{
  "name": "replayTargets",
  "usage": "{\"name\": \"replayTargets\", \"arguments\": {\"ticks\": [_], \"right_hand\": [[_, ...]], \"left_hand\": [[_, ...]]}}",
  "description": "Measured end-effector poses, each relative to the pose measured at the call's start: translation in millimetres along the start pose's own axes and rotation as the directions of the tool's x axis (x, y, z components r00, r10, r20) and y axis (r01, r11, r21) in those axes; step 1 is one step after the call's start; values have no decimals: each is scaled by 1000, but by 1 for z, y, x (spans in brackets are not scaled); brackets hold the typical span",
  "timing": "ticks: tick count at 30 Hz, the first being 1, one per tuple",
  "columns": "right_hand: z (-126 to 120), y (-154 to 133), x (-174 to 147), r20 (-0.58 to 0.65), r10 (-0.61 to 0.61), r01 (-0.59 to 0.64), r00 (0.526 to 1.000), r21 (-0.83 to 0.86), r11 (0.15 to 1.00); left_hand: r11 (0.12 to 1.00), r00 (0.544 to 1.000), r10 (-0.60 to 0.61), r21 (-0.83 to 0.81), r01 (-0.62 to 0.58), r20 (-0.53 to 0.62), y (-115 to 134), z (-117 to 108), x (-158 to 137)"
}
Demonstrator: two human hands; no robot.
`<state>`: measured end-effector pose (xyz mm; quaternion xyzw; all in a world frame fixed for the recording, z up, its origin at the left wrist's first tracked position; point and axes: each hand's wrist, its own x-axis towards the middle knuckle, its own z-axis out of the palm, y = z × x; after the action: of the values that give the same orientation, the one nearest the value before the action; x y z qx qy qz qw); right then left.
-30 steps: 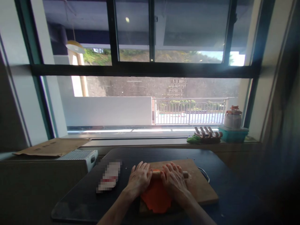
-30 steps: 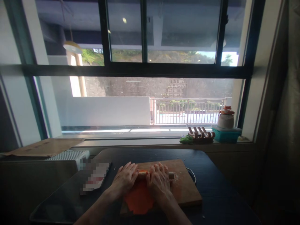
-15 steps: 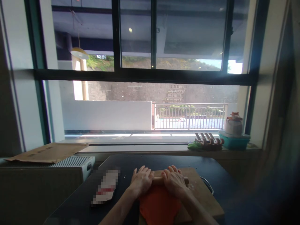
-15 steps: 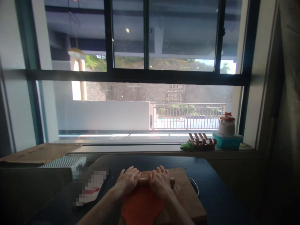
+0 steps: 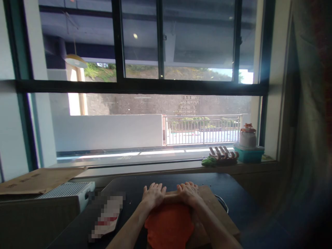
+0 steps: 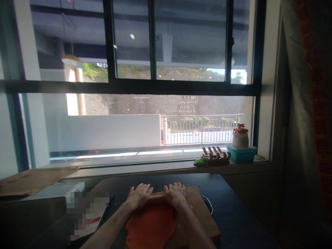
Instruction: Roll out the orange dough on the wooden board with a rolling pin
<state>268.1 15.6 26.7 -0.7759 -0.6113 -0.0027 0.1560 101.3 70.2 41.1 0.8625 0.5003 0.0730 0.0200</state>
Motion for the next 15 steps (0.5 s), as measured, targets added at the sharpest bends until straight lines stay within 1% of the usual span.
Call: {"name": "replayTargets", "arguments": {"ticks": [2,4,6,9,11,13,15], "right_hand": [[2,0,4,-5,24,-24,1000,10,1000],[6,1,-8,-47,4,-4,999,13,1000],[10,4,-34,-87,-40,43,995,26,999],[15,10,-79,-144,-115,123,983,48,991],[16,12,-100,-163,-142,151,976,45,987],[14,11,-105,-143,-147,155,979,46,987],[9,8,-94,-100,-127,133,987,54,990]], "left_hand": [[1000,1000,-13,-6,13,5,0,-1,3],[1000,1000,-9,-9,9,-3,0,2,-7],[1000,999,21,-10,-21,-32,-2,5,-26],[994,991,101,-44,-105,-86,-8,10,-59],[984,985,148,-87,-156,-90,-12,12,-74],[978,984,170,-114,-175,-56,-16,12,-78],[983,987,158,-94,-161,-33,-16,10,-70]]}}
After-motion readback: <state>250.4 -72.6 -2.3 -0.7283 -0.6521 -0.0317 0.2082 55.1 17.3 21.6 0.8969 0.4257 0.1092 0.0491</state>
